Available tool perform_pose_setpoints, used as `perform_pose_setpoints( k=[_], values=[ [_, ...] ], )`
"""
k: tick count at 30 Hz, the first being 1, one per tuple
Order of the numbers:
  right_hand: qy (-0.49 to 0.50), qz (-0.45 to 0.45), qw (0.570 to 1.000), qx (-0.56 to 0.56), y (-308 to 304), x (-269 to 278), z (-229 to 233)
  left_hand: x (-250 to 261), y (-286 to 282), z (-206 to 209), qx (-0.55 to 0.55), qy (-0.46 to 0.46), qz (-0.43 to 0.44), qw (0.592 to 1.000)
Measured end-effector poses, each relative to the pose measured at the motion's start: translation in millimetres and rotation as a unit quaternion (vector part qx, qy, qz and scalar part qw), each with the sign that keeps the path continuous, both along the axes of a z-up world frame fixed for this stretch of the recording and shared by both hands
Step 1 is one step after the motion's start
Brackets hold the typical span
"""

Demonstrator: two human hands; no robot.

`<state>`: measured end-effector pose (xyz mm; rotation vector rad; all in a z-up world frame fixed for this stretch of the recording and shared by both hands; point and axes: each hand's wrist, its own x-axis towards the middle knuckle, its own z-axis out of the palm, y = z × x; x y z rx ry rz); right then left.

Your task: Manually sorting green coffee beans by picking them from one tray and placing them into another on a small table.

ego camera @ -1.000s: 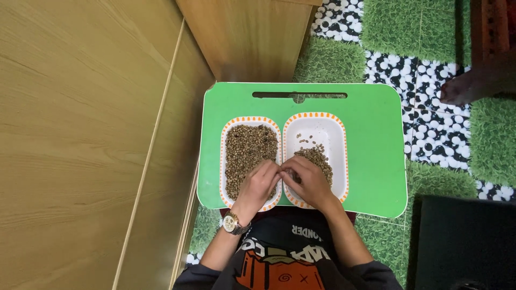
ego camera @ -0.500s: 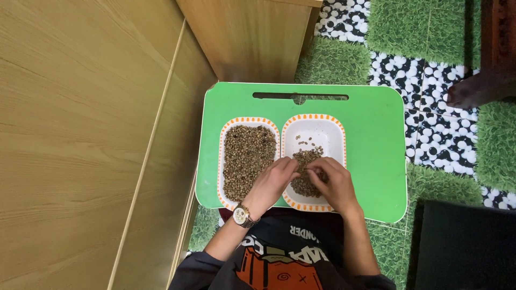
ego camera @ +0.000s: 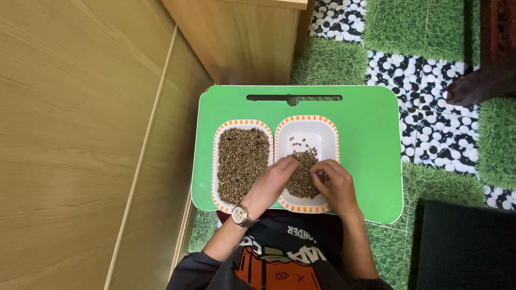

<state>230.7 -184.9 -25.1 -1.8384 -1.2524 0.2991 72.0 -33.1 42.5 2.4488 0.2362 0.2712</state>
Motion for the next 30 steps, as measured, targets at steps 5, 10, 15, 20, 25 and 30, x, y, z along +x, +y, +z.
perform_pose_setpoints(
  k=[5, 10, 15, 20, 25, 30],
  values=[
    [-0.006, -0.001, 1.000, -0.009, 0, 1, -3, -21, 24, -56, -0.047, -0.006, 0.073, 0.996],
    [-0.011, -0.004, 1.000, -0.018, 1, -1, -5, -49, 54, -42, 0.012, 0.009, 0.152, 0.988],
    [-0.019, -0.006, 0.999, -0.025, 5, -3, -1, -57, 56, -15, 0.048, 0.078, 0.243, 0.966],
    [-0.026, -0.014, 0.999, -0.035, 6, -4, -3, -61, 56, -50, 0.040, 0.152, 0.243, 0.957],
    [-0.022, -0.015, 0.999, -0.046, 6, -7, -4, -58, 55, -62, 0.059, 0.195, 0.223, 0.953],
    [-0.034, -0.015, 0.999, -0.040, 9, -12, -3, -58, 56, -54, 0.074, 0.174, 0.211, 0.959]
  ],
)
